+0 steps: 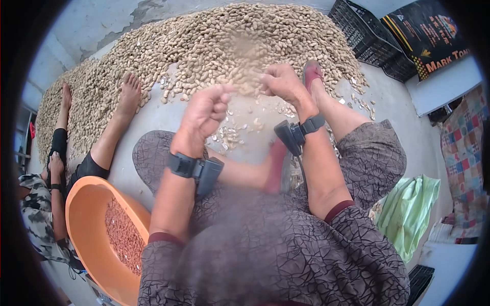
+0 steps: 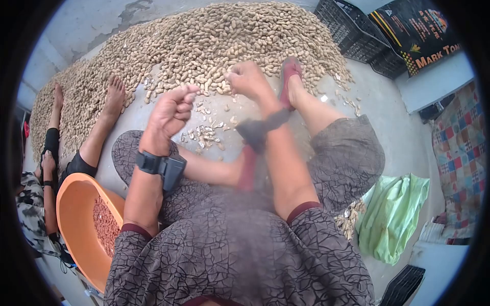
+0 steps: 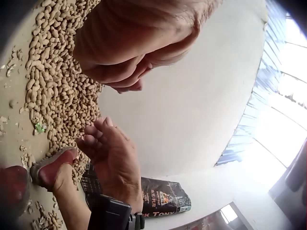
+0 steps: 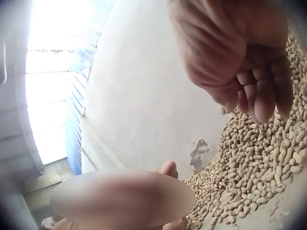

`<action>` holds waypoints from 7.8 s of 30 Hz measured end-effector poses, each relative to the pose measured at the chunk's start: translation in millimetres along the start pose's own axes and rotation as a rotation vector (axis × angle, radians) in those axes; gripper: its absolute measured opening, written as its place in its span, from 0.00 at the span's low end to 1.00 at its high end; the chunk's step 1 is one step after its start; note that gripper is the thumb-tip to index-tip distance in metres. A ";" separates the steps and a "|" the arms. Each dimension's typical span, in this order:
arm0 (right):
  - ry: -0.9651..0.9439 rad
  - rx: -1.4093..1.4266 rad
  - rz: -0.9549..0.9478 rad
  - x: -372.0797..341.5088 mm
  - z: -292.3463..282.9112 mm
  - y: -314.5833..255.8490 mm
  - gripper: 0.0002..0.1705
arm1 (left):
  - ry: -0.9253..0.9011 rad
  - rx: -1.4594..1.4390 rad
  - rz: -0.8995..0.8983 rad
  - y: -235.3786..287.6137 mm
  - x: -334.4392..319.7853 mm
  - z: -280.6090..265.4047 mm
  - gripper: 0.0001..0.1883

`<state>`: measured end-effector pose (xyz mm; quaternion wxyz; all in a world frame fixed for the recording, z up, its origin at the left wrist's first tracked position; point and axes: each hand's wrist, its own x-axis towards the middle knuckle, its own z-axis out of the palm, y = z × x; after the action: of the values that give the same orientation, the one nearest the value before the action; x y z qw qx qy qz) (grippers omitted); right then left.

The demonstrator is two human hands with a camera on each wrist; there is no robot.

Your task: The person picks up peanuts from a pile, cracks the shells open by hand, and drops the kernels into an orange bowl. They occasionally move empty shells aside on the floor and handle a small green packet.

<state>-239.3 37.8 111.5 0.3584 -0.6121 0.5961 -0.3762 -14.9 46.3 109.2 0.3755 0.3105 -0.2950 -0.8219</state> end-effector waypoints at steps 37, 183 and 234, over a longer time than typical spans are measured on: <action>-0.142 -0.268 0.129 -151.5 -210.9 -69.1 0.24 | -0.321 0.635 0.115 121.6 -120.6 97.4 0.12; -0.350 -0.175 0.251 93.8 -25.9 154.0 0.03 | 0.485 0.495 0.052 -123.4 166.6 -49.7 0.12; -0.481 -0.650 -0.002 10.3 58.7 118.5 0.15 | 0.391 0.007 -0.083 -132.9 88.0 -69.0 0.10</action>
<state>-241.7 23.1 -20.3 0.2753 -0.7647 0.5825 -0.0144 -68.3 30.9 -55.3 0.3905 0.4774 -0.2062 -0.7597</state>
